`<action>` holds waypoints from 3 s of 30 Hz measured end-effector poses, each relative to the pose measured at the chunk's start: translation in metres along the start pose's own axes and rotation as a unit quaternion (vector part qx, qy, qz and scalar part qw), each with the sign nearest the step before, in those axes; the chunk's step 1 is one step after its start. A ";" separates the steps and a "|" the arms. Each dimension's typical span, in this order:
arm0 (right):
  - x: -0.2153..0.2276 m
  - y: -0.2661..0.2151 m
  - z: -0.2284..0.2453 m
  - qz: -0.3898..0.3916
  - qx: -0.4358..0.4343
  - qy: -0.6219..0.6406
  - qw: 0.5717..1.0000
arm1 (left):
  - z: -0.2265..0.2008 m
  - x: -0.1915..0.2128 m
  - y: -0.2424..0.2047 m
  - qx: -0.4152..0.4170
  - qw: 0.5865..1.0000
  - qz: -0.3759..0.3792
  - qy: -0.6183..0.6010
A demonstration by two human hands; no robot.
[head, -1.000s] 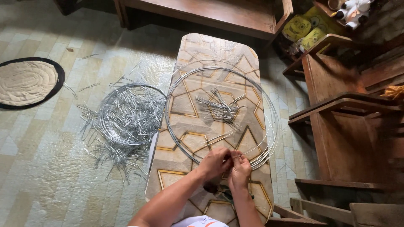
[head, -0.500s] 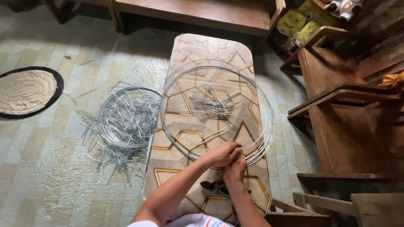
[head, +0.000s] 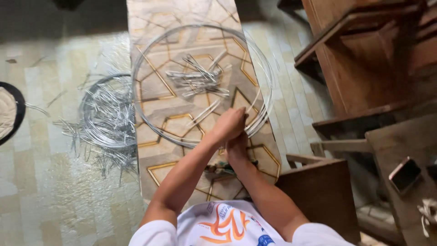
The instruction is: Separating thin metal wires from a large coil and cutting them to length using wire cutters.
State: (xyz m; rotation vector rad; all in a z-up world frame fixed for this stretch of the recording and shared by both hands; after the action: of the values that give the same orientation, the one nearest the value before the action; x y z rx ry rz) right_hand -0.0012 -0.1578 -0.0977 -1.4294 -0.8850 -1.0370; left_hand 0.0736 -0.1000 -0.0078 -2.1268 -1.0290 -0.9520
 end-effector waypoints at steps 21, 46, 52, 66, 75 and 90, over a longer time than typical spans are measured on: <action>0.036 -0.020 0.007 0.043 -0.076 0.323 0.942 | -0.022 -0.003 0.014 0.033 0.998 0.021 0.043; 0.059 -0.030 0.014 0.024 -0.124 0.640 0.758 | -0.024 -0.001 0.023 0.056 0.997 0.050 -0.014; 0.064 -0.028 0.019 0.016 -0.130 0.708 0.694 | -0.028 0.004 0.020 0.048 0.998 0.042 -0.015; 0.075 -0.034 0.023 -0.011 -0.130 0.855 0.501 | -0.019 -0.011 0.022 0.024 0.999 -0.005 -0.038; 0.082 -0.047 0.006 -0.026 -0.128 0.921 0.366 | 0.000 0.003 0.030 0.078 0.994 0.070 0.005; 0.079 0.132 -0.190 0.009 -0.167 0.890 0.425 | -0.032 0.056 -0.053 0.028 1.000 0.008 -0.002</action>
State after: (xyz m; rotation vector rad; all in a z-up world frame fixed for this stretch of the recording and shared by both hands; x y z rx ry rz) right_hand 0.1267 -0.3638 -0.0659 0.0927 1.0040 -1.9140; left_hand 0.0434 -0.0732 0.0653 -2.0885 -1.0282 -0.9021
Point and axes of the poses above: each hand's wrist, its own y-axis towards the middle knuckle, its own x-axis out of the back of the hand, z = x × y, the point moved 1 cm from there along y, towards the middle knuckle, and after that the axes turned 9 degrees about y, right-handed, at the moved point
